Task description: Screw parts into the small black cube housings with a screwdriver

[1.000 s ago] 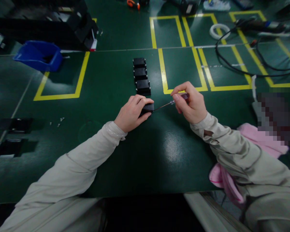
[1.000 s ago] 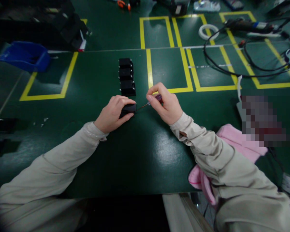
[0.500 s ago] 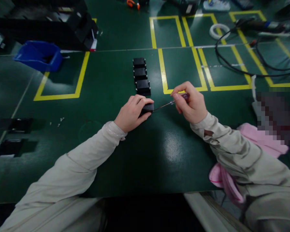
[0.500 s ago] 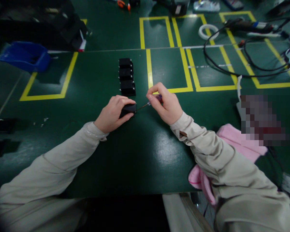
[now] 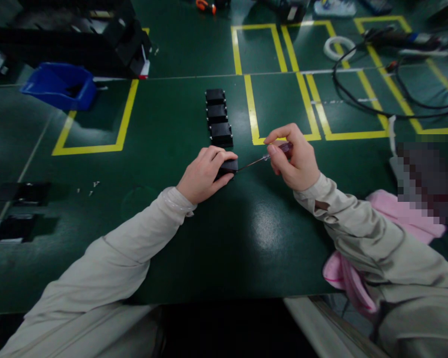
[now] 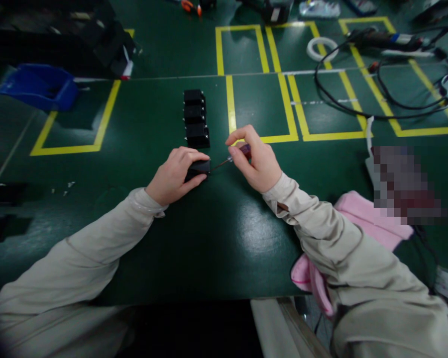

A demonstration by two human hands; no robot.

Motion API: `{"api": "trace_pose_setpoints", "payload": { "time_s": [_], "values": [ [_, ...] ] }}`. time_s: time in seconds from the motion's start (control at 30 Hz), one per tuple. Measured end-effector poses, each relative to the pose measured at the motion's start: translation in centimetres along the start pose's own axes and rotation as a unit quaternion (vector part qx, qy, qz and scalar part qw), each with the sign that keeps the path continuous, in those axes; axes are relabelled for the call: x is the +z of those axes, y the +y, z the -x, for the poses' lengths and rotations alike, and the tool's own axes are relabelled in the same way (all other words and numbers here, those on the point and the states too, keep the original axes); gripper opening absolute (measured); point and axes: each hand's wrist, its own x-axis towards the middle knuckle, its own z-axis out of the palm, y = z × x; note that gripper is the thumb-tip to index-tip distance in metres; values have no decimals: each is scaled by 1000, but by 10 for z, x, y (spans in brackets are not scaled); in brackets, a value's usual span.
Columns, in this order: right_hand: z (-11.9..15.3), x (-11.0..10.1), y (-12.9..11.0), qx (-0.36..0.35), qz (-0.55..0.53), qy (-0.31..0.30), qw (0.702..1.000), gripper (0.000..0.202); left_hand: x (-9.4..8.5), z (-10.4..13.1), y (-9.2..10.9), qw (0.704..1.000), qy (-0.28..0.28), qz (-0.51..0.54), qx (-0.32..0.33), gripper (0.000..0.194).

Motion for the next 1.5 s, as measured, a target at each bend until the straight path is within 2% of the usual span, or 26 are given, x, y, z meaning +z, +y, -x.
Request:
{"api": "trace_pose_setpoints", "payload": {
  "time_s": [0.1, 0.6, 0.9, 1.5],
  "values": [
    [0, 0, 0, 4, -1, -5, 1000, 21, 0, 0, 0, 1000, 1, 2, 2, 36],
    [0, -1, -3, 2, -3, -8, 1000, 12, 1, 0, -1, 1000, 3, 7, 1, 36],
    [1, 0, 0, 16, 6, -8, 1000, 19, 1, 1, -1, 1000, 4, 6, 1, 36],
    [0, 0, 1, 10, 1, -4, 1000, 16, 0, 0, 0, 1000, -2, 12, -3, 36]
  ]
}}
